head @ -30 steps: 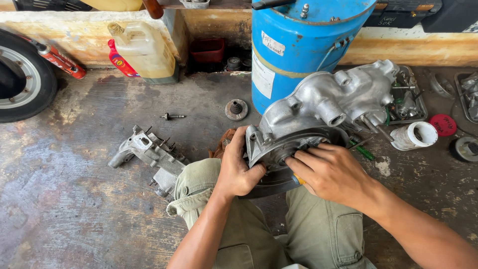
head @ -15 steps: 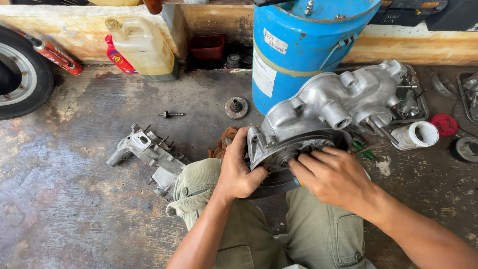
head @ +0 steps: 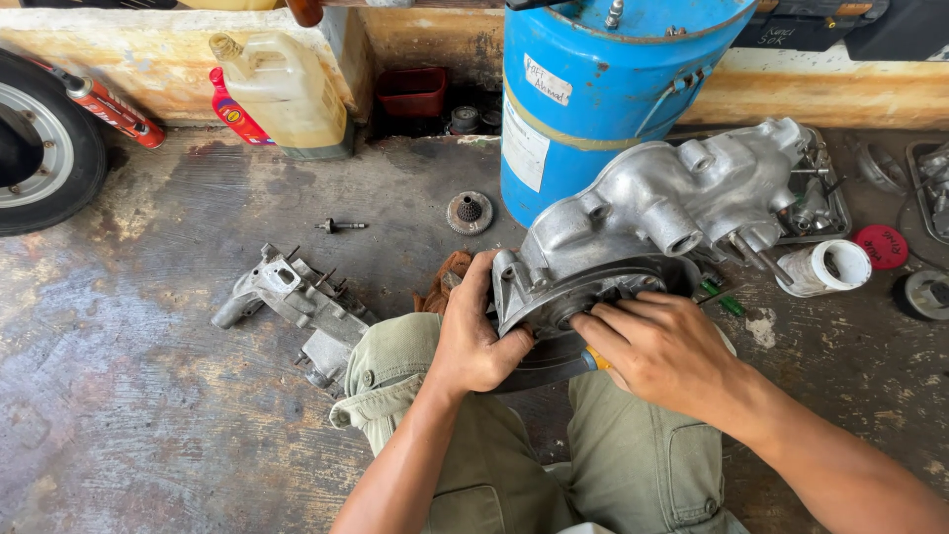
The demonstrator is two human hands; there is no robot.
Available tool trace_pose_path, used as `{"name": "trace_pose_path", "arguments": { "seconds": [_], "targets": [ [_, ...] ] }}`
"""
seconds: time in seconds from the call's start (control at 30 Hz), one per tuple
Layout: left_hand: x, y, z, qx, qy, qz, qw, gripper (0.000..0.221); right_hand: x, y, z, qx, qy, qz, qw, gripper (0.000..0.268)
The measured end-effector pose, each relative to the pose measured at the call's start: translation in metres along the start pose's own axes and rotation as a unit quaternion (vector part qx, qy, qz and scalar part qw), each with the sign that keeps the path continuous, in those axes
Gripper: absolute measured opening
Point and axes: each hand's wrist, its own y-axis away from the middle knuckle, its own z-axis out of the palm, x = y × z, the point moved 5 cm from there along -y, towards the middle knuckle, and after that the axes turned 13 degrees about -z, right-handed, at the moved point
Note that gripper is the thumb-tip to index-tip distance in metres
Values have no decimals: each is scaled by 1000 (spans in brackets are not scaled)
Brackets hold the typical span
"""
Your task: Repairing a motorcycle engine casing by prying out a component with a screwdriver and tapping it with a hammer
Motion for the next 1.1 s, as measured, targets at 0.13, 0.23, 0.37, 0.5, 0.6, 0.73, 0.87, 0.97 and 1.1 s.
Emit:
{"name": "trace_pose_path", "arguments": {
  "seconds": [0.13, 0.23, 0.37, 0.5, 0.6, 0.73, 0.87, 0.97, 1.1],
  "targets": [
    [0, 0, -1, 2, 7, 3, 1000, 70, -2, 3, -9, 11, -8, 1, 1000, 20],
    [3, 3, -2, 0, 11, 24, 1000, 69, -7, 7, -21, 72, -35, 30, 996, 17],
    [2, 8, 1, -17, -72, -3, 997, 65, -12, 4, -40, 82, -54, 115, 989, 30],
    [-5, 9, 0, -26, -67, 5, 997, 67, -13, 16, -40, 111, -53, 174, 977, 24],
    [-7, 7, 0, -35, -68, 26, 997, 67, -17, 24, -37, 123, -40, 194, 973, 24],
    [-8, 8, -1, -22, -114, 40, 992, 64, -22, 31, -33, 126, -30, 199, 972, 23],
    [-14, 5, -5, -30, -93, 23, 995, 68, -23, 31, -34, 141, -48, 186, 971, 30],
    [-23, 7, -9, -40, -62, 5, 997, 66, -31, 41, -24, 127, -66, 176, 974, 51],
    [-39, 8, -15, -36, -18, -28, 999, 65, -34, 53, -19, 105, -49, 180, 977, 72]
  ]
}}
